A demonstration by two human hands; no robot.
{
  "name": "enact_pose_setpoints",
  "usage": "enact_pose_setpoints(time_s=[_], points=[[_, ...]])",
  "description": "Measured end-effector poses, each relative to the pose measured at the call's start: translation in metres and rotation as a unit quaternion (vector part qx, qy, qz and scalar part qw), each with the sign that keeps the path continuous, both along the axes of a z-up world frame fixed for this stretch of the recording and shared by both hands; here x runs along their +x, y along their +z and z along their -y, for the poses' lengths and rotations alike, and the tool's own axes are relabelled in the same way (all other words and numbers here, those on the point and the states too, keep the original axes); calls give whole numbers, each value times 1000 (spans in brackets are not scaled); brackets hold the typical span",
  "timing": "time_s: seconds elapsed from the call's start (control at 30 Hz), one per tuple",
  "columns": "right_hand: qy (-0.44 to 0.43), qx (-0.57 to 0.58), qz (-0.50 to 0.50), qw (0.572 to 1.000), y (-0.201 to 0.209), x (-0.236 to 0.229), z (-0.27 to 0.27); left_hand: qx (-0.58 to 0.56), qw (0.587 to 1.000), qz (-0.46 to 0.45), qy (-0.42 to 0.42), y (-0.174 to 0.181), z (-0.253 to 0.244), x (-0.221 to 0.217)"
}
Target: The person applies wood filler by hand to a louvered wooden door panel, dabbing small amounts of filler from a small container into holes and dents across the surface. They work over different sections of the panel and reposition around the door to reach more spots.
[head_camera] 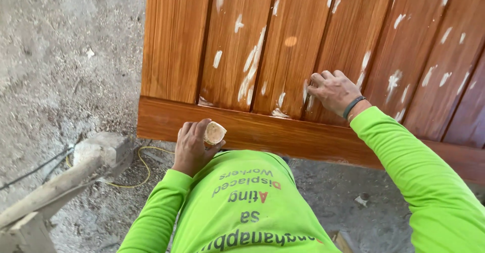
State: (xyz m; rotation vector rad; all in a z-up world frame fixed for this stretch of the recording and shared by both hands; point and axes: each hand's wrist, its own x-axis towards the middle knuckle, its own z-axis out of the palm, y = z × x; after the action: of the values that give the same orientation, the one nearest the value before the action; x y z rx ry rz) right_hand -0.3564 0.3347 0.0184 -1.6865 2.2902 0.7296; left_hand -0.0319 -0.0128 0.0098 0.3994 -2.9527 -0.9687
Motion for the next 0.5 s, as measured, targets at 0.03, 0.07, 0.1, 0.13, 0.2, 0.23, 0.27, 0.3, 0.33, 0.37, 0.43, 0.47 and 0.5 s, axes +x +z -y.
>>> enact_pose_setpoints(time_s=[0.03,0.07,0.1,0.13,0.2,0.23,0.27,0.3,0.33,0.37,0.43,0.47,0.5], points=[[7,2,0,1000,0,4,-2,2,1000,0,7,1,-3,8],[9,-14,17,1000,1,6,-3,-4,1000,-7,28,3,-6,15],[12,-30,34,999,2,8,-2,-10,999,-14,48,6,-9,24],[24,-32,35,999,-1,14,-7,-13,998,-12,61,12,-14,32],[39,-56,26,997,-9,17,-4,8,996,-27,89,24,-16,45],[59,-68,25,996,-9,15,2,-5,994,-30,107,23,-17,50],[32,-58,57,996,-6,23,-2,18,991,-25,129,24,-21,58],[5,-47,90,995,-4,29,-8,42,987,-20,152,24,-26,66],[11,-50,92,994,-12,33,-15,38,987,-19,157,23,-29,71],[-43,-65,153,985,-21,37,-23,46,985,-16,166,22,-33,75],[-86,-82,216,969,-34,43,-22,47,982,-14,183,23,-35,73],[-161,-152,295,930,-38,52,-19,60,982,-29,175,28,-36,72],[-234,-217,369,873,-41,60,-16,72,983,-43,166,33,-37,69]])
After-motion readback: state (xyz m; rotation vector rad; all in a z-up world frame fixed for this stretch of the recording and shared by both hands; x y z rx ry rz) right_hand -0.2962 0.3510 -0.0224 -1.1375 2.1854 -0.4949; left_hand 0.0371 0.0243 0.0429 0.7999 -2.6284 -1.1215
